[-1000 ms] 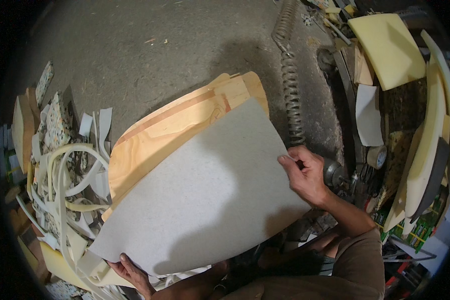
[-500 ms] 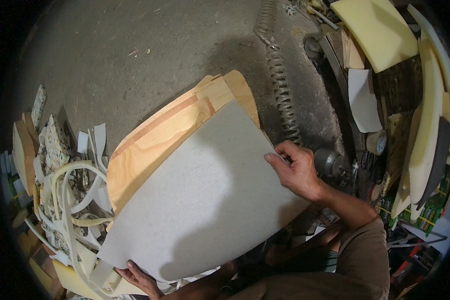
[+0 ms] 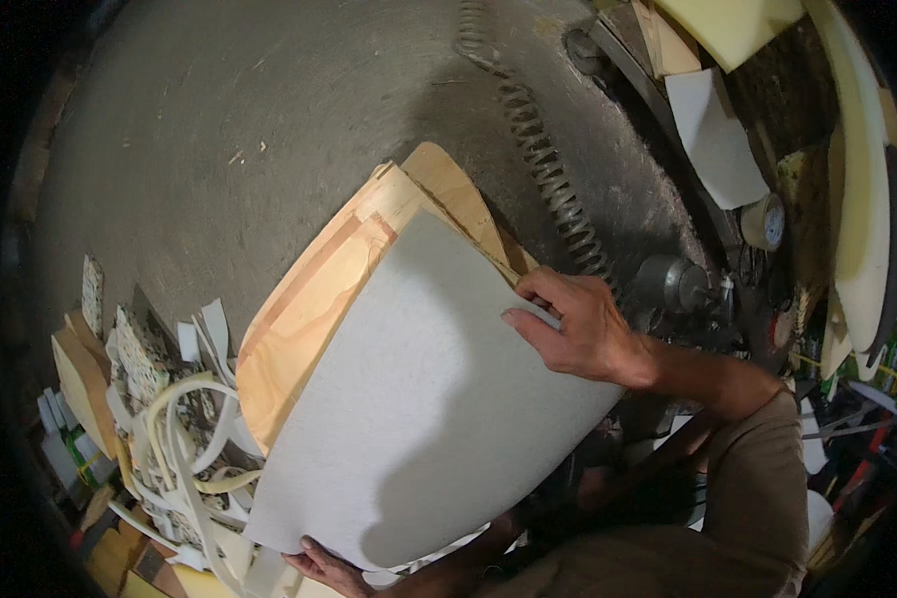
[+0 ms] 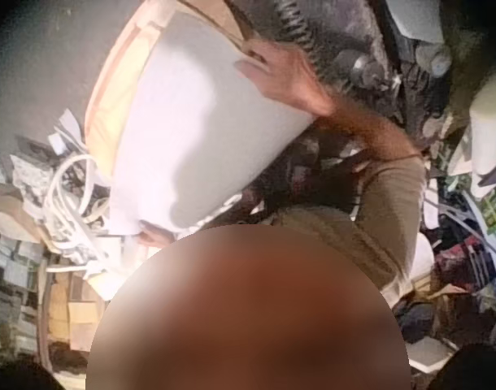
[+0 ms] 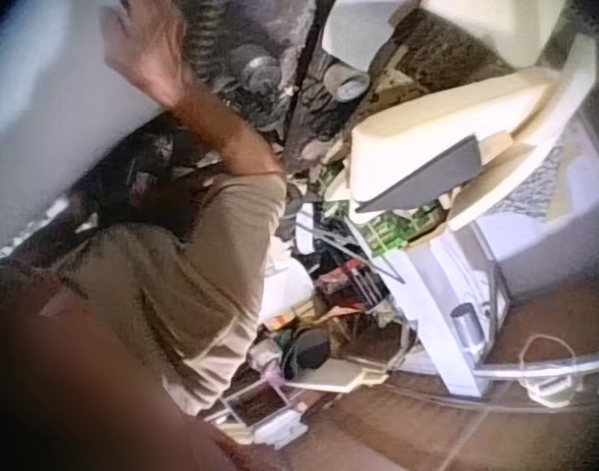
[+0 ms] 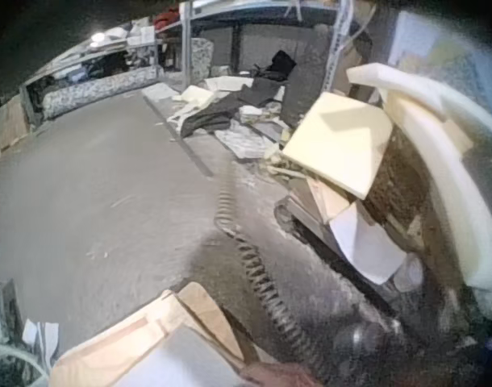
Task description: The person sits on the floor and sands several curved wooden pieces with a sanding block. They then use a spray gun to apply a finish to the pieces and place a white sheet over them.
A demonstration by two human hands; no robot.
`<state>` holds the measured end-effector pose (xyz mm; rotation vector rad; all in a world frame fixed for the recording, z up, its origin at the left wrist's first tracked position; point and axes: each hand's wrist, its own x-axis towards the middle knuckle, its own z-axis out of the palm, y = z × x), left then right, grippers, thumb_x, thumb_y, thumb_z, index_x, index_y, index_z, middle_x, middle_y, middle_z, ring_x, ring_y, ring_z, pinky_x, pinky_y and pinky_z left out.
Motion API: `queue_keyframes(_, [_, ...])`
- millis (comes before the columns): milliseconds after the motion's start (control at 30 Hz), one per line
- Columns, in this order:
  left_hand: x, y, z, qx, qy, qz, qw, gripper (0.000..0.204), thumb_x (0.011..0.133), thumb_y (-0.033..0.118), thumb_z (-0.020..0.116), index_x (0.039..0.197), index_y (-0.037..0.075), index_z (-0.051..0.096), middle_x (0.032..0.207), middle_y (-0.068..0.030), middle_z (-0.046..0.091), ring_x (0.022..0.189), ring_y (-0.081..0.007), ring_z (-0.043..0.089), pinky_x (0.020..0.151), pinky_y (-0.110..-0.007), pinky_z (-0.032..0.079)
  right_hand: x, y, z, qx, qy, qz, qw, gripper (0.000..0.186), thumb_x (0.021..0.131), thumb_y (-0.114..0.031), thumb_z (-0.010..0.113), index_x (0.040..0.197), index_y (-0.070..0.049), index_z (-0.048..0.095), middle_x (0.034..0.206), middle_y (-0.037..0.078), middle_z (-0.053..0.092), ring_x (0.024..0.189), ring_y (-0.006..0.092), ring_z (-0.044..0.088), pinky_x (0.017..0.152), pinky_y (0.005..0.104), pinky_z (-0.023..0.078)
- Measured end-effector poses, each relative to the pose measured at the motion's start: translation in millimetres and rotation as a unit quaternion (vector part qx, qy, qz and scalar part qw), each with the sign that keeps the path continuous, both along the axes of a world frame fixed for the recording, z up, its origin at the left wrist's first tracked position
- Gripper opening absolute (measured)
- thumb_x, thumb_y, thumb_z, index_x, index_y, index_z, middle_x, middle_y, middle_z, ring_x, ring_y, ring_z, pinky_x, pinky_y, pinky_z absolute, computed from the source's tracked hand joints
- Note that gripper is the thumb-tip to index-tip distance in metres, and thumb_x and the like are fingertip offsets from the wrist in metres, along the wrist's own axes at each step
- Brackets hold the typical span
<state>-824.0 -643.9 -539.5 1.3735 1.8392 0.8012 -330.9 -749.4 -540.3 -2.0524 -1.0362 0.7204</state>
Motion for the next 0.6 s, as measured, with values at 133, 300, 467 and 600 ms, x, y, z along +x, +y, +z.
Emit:
queue_keyframes(133, [3.1, 2.2, 2.1, -0.023, 0.011, 0.003, 1.000, 0.060, 0.101, 0.029, 0.057, 0.149, 0.005, 0.032, 0.142, -0.0161, 0.046, 0.126, -0.0272, 0.047, 0.107, -0.042, 0.037, 9.7, 16.6, 1.8, -0.032, 0.084, -0.014, 0.996, 0.025, 0.090, -0.021, 0.070, 0.086, 0.002, 0.060, 0.063, 0.014, 0.060, 0.056, 0.0197, 0.063, 0.051, 0.0345, 0.048])
queue_keyframes(300, [15.5, 1.6, 12.2, -0.020, -0.008, -0.037, 0.999, 0.056, 0.101, 0.028, 0.057, 0.147, 0.005, 0.035, 0.137, -0.0145, 0.050, 0.122, -0.0252, 0.049, 0.106, -0.040, 0.038, 19.2, 36.9, 0.9, -0.091, 0.079, 0.020, 0.992, 0.022, 0.091, -0.019, 0.070, 0.089, 0.002, 0.062, 0.061, 0.011, 0.063, 0.055, 0.0149, 0.063, 0.049, 0.0308, 0.047])
queue_keyframes(467, [17.8, -3.4, 13.2, 0.004, -0.021, -0.041, 0.999, 0.051, 0.100, 0.023, 0.056, 0.141, -0.002, 0.038, 0.132, -0.0164, 0.051, 0.117, -0.0244, 0.048, 0.105, -0.038, 0.035, 13.5, 44.4, -0.6, -0.003, 0.004, 0.011, 1.000, 0.017, 0.092, -0.015, 0.069, 0.086, 0.000, 0.061, 0.062, 0.010, 0.062, 0.054, 0.0132, 0.060, 0.048, 0.0302, 0.045])
queue_keyframes(600, [5.2, -4.8, 9.9, 0.007, 0.001, -0.023, 1.000, 0.055, 0.100, 0.025, 0.058, 0.143, -0.001, 0.037, 0.134, -0.0152, 0.050, 0.120, -0.0234, 0.047, 0.106, -0.038, 0.035, 6.1, 40.0, 2.2, 0.035, -0.008, 0.011, 0.999, 0.017, 0.091, -0.013, 0.068, 0.084, -0.001, 0.059, 0.062, 0.011, 0.059, 0.052, 0.0183, 0.060, 0.047, 0.0320, 0.045])
